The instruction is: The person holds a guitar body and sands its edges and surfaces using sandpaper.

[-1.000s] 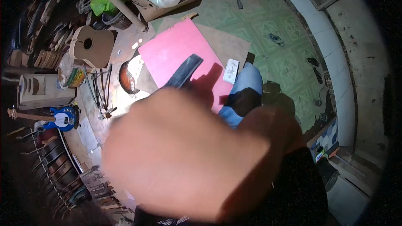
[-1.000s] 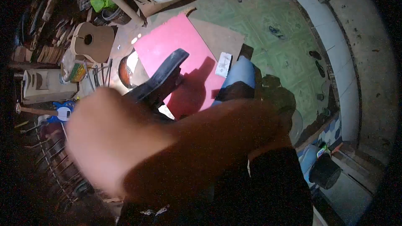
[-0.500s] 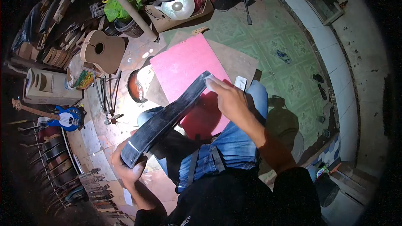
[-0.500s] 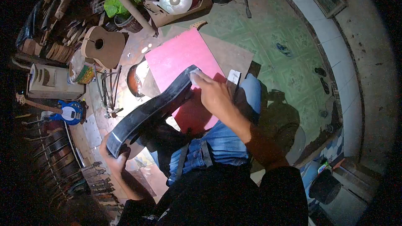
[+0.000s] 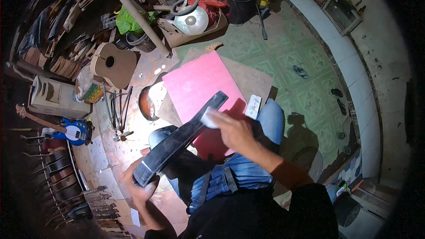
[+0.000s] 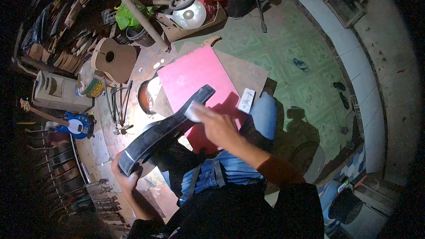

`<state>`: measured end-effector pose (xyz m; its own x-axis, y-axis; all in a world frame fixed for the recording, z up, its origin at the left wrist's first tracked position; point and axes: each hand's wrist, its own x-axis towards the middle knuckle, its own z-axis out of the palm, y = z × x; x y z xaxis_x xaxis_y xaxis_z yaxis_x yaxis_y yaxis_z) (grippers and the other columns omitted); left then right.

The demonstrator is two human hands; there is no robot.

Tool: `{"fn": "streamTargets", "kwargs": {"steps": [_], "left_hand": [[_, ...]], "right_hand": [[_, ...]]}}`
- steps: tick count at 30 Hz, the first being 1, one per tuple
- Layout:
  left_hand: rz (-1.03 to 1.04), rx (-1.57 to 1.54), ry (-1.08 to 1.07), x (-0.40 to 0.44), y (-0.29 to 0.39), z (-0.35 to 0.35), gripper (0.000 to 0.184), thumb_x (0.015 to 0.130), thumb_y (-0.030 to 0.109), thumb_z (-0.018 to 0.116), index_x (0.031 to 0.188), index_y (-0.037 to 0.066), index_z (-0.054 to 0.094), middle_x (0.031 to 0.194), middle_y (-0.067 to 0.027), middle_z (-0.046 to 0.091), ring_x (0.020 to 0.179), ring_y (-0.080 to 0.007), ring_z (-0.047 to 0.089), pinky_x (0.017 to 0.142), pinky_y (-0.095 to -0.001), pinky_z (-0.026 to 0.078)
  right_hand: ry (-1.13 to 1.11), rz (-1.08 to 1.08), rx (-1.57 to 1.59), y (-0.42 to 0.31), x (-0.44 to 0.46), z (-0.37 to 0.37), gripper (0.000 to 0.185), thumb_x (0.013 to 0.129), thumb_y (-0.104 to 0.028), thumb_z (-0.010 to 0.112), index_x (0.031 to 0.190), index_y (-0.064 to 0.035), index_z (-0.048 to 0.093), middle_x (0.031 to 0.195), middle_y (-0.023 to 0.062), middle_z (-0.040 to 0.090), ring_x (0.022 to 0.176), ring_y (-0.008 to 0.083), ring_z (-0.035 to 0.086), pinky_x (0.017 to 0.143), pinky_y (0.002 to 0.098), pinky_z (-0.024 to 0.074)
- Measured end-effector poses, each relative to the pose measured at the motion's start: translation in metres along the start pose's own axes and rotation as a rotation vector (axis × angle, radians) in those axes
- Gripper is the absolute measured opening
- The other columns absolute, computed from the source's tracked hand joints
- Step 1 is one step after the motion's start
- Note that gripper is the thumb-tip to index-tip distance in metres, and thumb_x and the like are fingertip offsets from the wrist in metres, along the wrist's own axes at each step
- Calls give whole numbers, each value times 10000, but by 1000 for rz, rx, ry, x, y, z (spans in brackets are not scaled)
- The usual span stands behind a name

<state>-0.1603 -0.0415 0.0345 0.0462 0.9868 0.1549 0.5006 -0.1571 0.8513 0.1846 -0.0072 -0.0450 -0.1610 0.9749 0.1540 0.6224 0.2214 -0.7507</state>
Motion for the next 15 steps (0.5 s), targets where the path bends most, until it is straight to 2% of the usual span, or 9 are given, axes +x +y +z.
{"fn": "streamTargets", "kwargs": {"steps": [2,4,7,8,10,11,12,14,15], "left_hand": [[0,3,22,0,2,1,566,560,86,725,1106,-61,703,979,-155,760,866,-186,721,843,-324,553],[-61,9,-19,1,3,-1,574,553,84,732,1109,-58,702,977,-151,761,858,-186,719,837,-321,551],[33,46,-14,3,1,0,571,552,67,735,1108,-58,700,979,-151,762,858,-186,721,828,-319,551],[33,46,-13,4,1,0,571,552,67,735,1108,-58,700,979,-151,762,858,-186,721,828,-319,551],[-17,48,-19,3,1,0,555,557,53,737,1100,-58,702,971,-154,763,851,-184,723,818,-321,554],[-20,48,-13,2,2,1,555,557,53,737,1100,-58,702,971,-154,763,851,-184,723,818,-321,554],[-30,39,-5,2,3,2,545,561,49,738,1094,-57,704,968,-157,763,847,-184,724,815,-321,555],[-34,31,4,3,5,2,536,564,45,738,1089,-57,706,964,-160,764,844,-184,725,812,-322,556],[-41,15,3,3,5,2,535,562,46,741,1085,-57,708,962,-163,764,844,-183,726,812,-321,557]], "right_hand": [[176,67,-59,34,12,7,562,908,50,450,1434,-100,578,1493,143,560,1008,381,737,854,469,634],[234,-13,-69,28,15,3,566,910,57,441,1435,-105,582,1494,152,556,1025,368,735,874,461,633],[-16,-48,-32,-13,-3,3,557,909,44,447,1422,-120,593,1452,194,572,1166,377,671,953,449,602],[-16,-50,-32,-5,-1,4,557,909,44,447,1422,-120,593,1452,194,572,1166,377,671,953,449,602],[176,-49,19,19,7,7,563,897,45,453,1421,-112,590,1443,196,577,1197,386,649,970,439,594],[199,43,-32,27,12,3,561,899,51,439,1422,-89,587,1445,188,581,1204,372,652,987,445,585],[213,-2,-21,30,18,-2,589,892,52,441,1447,-101,565,1487,171,550,1178,373,668,984,470,584],[47,112,-9,10,6,8,621,889,48,447,1480,-120,534,1529,161,512,1139,377,690,958,493,590],[-39,57,-28,-2,0,11,643,887,40,464,1505,-129,507,1556,166,483,1099,382,710,923,492,599]]}}
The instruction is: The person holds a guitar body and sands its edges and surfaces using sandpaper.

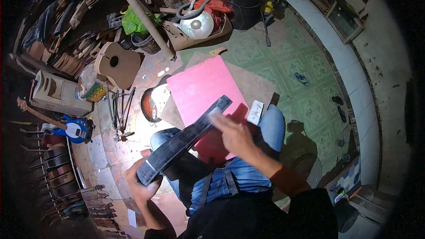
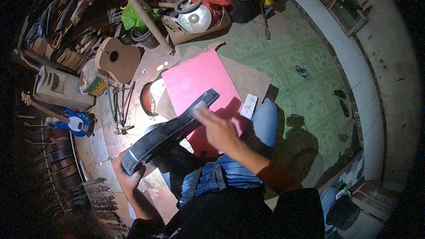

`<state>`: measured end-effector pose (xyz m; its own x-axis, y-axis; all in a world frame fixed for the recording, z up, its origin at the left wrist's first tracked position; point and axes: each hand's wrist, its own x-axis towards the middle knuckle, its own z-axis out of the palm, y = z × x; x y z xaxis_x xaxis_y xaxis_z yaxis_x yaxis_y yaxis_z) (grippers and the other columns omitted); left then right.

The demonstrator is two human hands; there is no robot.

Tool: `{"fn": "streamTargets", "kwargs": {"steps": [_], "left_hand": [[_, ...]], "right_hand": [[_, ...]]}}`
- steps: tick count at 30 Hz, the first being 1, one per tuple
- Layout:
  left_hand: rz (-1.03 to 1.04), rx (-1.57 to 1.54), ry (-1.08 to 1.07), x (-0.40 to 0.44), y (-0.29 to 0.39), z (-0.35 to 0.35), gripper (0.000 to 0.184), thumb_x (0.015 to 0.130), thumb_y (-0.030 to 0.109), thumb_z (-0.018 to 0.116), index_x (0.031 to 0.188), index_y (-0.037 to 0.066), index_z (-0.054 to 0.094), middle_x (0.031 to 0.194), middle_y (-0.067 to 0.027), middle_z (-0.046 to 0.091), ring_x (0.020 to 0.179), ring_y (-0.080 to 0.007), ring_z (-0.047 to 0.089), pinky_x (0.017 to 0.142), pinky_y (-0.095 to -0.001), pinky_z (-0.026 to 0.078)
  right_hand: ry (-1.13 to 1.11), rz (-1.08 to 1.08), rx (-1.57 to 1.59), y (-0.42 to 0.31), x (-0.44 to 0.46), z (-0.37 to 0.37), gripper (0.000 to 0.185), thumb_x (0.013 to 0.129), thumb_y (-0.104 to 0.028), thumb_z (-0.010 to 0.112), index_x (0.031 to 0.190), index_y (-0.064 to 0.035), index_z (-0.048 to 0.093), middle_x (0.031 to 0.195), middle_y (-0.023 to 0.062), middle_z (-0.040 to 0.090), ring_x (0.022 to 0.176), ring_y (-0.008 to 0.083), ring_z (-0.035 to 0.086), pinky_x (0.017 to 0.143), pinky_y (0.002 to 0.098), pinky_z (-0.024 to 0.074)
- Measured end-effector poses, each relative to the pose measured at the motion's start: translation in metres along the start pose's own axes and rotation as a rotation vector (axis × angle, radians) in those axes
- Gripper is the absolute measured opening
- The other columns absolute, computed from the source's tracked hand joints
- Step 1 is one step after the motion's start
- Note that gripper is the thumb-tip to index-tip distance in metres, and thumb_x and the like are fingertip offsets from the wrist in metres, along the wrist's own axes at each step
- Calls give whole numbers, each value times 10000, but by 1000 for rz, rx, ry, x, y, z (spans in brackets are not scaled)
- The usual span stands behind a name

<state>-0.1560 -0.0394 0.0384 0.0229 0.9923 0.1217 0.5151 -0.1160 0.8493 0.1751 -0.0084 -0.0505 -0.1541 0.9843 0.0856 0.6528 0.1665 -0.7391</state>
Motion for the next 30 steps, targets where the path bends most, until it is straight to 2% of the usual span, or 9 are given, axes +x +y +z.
{"fn": "streamTargets", "kwargs": {"steps": [3,6,11,13,16,19,21,24,30], "left_hand": [[-2,-7,-14,2,1,-1,533,559,48,743,1080,-59,709,961,-167,764,848,-182,726,815,-321,558],[-11,-3,-25,0,0,-3,534,558,48,737,1080,-63,708,965,-167,765,855,-183,727,822,-323,559],[-28,-4,-27,-2,0,-3,532,561,47,724,1080,-70,709,972,-172,765,865,-186,729,836,-327,559],[-25,5,-42,0,6,-3,519,560,42,720,1066,-72,714,970,-179,766,862,-190,732,834,-327,561],[58,-10,-32,1,2,-3,503,559,33,712,1051,-71,719,967,-181,768,857,-192,736,823,-325,564],[16,18,-34,-2,4,-2,502,558,28,706,1051,-71,720,968,-178,770,846,-190,736,811,-320,567],[48,26,-34,-1,5,-2,509,558,26,706,1058,-70,720,982,-182,771,852,-190,738,814,-318,568],[88,0,-40,-2,4,-1,526,555,24,708,1073,-68,722,1014,-195,773,867,-192,743,821,-315,568],[93,-25,-31,-2,2,0,542,553,4,708,1091,-64,727,1059,-217,771,911,-208,753,848,-318,567]], "right_hand": [[89,-275,335,-25,-7,11,614,906,66,478,1504,-68,508,1530,195,516,1245,334,649,947,437,584],[-177,180,834,-42,-12,-5,597,897,86,473,1480,-34,527,1495,195,555,1349,292,580,1097,388,482],[-65,142,198,-33,-2,-4,630,900,74,467,1516,-58,483,1505,200,542,1344,306,582,1113,392,472],[46,-202,422,-38,-2,8,634,904,91,482,1522,-49,472,1487,235,542,1235,377,648,1008,402,545],[-126,65,559,-33,-6,2,652,908,85,494,1542,-58,446,1495,225,541,1255,369,638,1030,408,523],[-94,48,116,-25,-2,8,682,926,64,508,1582,-84,392,1534,197,517,1237,349,657,927,398,568],[-14,-148,430,-41,-8,11,725,902,76,498,1590,-126,388,1490,220,549,1271,367,625,1045,390,505],[-249,134,798,-67,-12,-18,689,900,101,480,1566,-59,405,1514,220,525,1307,359,604,1052,387,506],[-36,-235,474,-76,-17,-10,600,918,120,451,1495,-37,497,1532,230,491,1381,370,528,1124,426,465]]}}
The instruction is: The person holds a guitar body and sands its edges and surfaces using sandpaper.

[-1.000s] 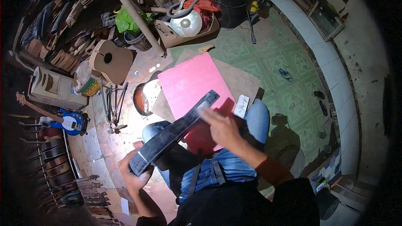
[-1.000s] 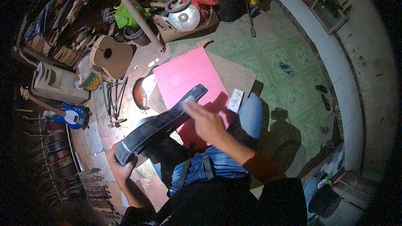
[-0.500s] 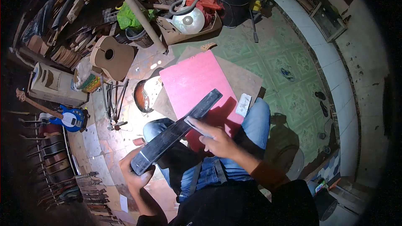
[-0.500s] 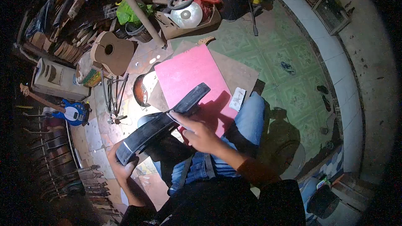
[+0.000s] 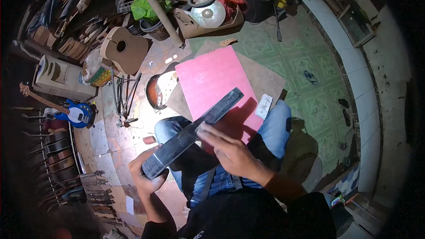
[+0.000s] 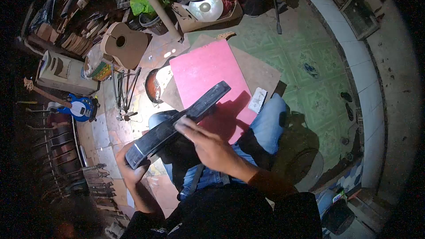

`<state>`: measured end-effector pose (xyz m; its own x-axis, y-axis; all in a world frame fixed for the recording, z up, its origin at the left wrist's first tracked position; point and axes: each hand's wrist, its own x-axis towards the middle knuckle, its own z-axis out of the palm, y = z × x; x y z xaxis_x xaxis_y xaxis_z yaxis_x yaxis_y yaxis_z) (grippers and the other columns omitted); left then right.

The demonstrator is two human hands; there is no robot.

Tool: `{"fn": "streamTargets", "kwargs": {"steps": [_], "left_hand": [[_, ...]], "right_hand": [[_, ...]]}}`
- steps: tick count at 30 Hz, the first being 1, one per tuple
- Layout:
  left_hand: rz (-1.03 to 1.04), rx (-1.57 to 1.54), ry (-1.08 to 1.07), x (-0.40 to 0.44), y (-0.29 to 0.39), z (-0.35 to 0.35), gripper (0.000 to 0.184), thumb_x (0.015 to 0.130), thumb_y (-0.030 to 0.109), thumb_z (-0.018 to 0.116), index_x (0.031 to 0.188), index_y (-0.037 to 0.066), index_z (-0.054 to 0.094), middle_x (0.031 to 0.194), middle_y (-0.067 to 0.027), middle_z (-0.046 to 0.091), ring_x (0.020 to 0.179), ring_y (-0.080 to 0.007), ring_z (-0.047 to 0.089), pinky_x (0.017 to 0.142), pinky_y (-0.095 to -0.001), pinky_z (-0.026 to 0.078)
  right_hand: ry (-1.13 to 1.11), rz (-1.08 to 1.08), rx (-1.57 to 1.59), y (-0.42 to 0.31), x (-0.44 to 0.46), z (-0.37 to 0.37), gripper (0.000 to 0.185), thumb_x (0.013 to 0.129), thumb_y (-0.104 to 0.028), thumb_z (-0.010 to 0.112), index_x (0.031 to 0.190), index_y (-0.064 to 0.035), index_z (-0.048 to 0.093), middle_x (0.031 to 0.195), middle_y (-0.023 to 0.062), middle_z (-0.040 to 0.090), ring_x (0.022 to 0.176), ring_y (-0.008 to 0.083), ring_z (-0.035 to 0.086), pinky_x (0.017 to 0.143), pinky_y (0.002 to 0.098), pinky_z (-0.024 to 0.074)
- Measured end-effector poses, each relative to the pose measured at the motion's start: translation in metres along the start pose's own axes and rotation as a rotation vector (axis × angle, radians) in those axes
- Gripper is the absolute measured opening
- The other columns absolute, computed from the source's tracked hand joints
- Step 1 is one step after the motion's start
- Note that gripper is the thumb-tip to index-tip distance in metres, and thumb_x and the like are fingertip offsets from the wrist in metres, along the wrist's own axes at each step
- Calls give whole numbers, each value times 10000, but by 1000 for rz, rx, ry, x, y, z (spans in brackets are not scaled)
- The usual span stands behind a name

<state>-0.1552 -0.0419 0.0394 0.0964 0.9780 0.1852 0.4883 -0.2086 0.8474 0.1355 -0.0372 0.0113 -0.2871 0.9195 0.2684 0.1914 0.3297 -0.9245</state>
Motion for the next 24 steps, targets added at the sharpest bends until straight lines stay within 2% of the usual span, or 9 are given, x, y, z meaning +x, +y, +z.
{"fn": "streamTargets", "kwargs": {"steps": [3,5,11,14,17,21,22,24], "left_hand": [[23,41,-5,-1,5,1,538,559,-6,706,1094,-64,724,1062,-222,769,932,-224,757,863,-326,566],[31,49,-3,-2,7,3,537,562,-9,705,1096,-64,723,1064,-226,768,945,-234,760,872,-331,566],[28,6,-10,1,11,4,498,571,-26,720,1067,-54,731,1087,-244,760,989,-288,763,911,-361,567],[36,0,-32,1,15,5,498,565,-19,727,1061,-49,738,1090,-249,758,993,-313,765,922,-372,566],[7,22,-42,-1,14,5,529,551,3,730,1077,-46,741,1092,-253,757,1005,-325,764,931,-378,563],[13,5,-71,0,11,2,555,541,9,732,1093,-45,741,1100,-253,756,1019,-332,761,934,-374,561],[9,1,-68,-1,12,3,559,540,6,731,1097,-44,740,1104,-253,755,1021,-331,760,934,-372,561],[8,4,-66,0,14,4,559,539,3,731,1096,-44,740,1103,-252,755,1020,-331,761,934,-372,560]], "right_hand": [[-62,-47,-3,-1,-2,-4,603,906,125,453,1477,-57,523,1519,224,506,1379,366,530,1111,435,481],[-19,165,-108,5,-3,-8,591,900,115,462,1456,-70,542,1515,213,513,1352,382,550,1067,446,515],[-35,51,-29,-18,-3,-7,619,891,115,458,1477,-74,518,1518,213,509,1321,398,567,1072,449,508],[-54,227,-123,2,-3,-19,646,870,118,477,1490,-66,508,1515,238,505,1355,413,534,1091,452,482],[-57,179,-62,-23,-2,-15,608,876,139,488,1455,-36,547,1513,216,518,1392,367,521,1127,422,453],[-82,160,-18,-9,-3,-20,631,870,142,480,1470,-41,536,1496,224,535,1403,364,507,1136,419,449],[-84,145,-150,1,1,-23,688,860,124,476,1506,-112,501,1537,211,492,1321,400,570,1096,445,500],[-96,210,-117,-15,-1,-22,643,872,130,476,1477,-79,532,1526,213,506,1359,375,544,1115,428,478]]}}
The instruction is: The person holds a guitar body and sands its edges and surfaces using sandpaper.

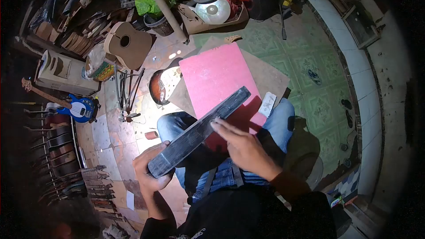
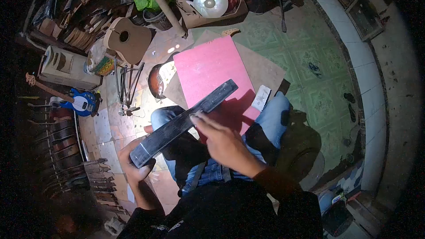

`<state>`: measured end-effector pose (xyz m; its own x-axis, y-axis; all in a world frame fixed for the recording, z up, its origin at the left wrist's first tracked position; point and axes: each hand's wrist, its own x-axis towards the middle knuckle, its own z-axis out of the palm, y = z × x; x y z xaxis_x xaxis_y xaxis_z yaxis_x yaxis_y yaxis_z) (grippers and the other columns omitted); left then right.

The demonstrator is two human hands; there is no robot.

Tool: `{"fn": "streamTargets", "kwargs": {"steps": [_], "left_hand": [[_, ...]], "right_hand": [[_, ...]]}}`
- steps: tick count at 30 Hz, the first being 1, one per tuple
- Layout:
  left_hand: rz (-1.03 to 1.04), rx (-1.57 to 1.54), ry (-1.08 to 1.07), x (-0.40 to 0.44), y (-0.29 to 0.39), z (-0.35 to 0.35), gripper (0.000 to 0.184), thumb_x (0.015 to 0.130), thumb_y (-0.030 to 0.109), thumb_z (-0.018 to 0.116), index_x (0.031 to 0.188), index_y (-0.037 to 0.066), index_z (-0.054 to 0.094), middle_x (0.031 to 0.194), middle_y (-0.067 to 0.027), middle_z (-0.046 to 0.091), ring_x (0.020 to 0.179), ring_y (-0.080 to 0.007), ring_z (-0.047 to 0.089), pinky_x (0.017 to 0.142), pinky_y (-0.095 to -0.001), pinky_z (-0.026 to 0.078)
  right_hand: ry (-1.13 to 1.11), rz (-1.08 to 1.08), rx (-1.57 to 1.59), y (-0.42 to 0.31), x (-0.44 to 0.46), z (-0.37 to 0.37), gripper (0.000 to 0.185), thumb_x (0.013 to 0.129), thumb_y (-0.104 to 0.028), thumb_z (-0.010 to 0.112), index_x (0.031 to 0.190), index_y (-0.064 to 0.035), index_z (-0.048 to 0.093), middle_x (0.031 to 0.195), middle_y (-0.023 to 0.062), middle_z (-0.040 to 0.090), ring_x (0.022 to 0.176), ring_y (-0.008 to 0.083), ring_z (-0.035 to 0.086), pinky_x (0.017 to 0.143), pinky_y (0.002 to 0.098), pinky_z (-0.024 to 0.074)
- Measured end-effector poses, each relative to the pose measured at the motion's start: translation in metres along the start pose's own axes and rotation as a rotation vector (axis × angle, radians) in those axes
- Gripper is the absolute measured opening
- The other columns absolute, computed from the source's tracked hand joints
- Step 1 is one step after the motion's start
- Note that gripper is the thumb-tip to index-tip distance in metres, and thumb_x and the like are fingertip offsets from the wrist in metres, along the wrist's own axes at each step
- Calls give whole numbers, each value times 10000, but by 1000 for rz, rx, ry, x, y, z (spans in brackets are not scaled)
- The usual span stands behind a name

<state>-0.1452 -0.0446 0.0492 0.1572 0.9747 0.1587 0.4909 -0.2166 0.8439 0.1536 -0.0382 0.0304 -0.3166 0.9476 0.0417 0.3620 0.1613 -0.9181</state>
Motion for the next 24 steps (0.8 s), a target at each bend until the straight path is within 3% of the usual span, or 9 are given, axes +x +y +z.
{"fn": "streamTargets", "kwargs": {"steps": [5,9,13,14,16,17,19,20,24], "left_hand": [[35,7,-4,5,2,0,557,534,2,737,1090,-40,739,1099,-251,756,1016,-329,761,938,-378,561],[30,12,-22,7,12,2,539,533,7,752,1070,-33,736,1091,-245,758,1026,-341,760,945,-393,564],[16,3,-21,8,18,6,519,539,9,763,1056,-28,735,1086,-240,760,1036,-355,757,951,-400,565],[17,3,-18,9,16,7,519,539,9,763,1056,-28,735,1086,-240,760,1036,-355,757,951,-400,565],[130,61,19,8,8,11,574,514,101,699,1059,-78,721,1003,-200,761,872,-224,744,833,-337,566],[130,61,26,7,8,11,574,514,101,699,1059,-78,721,1003,-200,761,872,-224,744,833,-337,566],[122,56,23,7,10,12,572,520,99,705,1064,-77,720,1012,-204,762,896,-243,751,847,-349,568],[117,56,15,6,10,11,572,520,99,705,1064,-77,720,1012,-204,762,896,-243,751,847,-349,568],[95,32,-7,7,8,8,576,509,88,714,1061,-73,718,1017,-208,762,903,-250,754,858,-355,566]], "right_hand": [[37,-151,92,-11,-3,9,546,901,132,480,1413,-21,594,1485,231,542,1374,348,543,1119,406,471],[98,-78,12,-4,1,1,620,868,146,458,1430,-82,587,1493,183,549,1315,351,590,1049,427,533],[-33,-111,16,-42,-8,4,575,884,144,453,1409,-35,605,1474,212,560,1346,349,568,1084,399,510],[11,-133,-22,-29,-7,6,586,882,122,474,1416,-81,604,1489,172,557,1252,348,630,995,404,564],[64,-68,-61,-11,-3,-2,607,881,102,488,1431,-131,598,1511,130,547,1161,340,691,890,389,625],[100,-170,-44,6,3,-2,622,876,108,491,1440,-135,591,1519,141,535,1157,344,692,880,380,628],[-6,-18,-77,-30,-6,-2,632,865,117,504,1445,-121,586,1510,163,538,1176,348,682,906,392,617],[51,-177,-30,-33,-8,6,635,858,125,511,1445,-107,584,1499,173,547,1202,342,671,923,399,610],[78,-108,23,-5,1,9,586,875,130,484,1428,-39,580,1499,213,534,1304,348,600,1064,403,532]]}}
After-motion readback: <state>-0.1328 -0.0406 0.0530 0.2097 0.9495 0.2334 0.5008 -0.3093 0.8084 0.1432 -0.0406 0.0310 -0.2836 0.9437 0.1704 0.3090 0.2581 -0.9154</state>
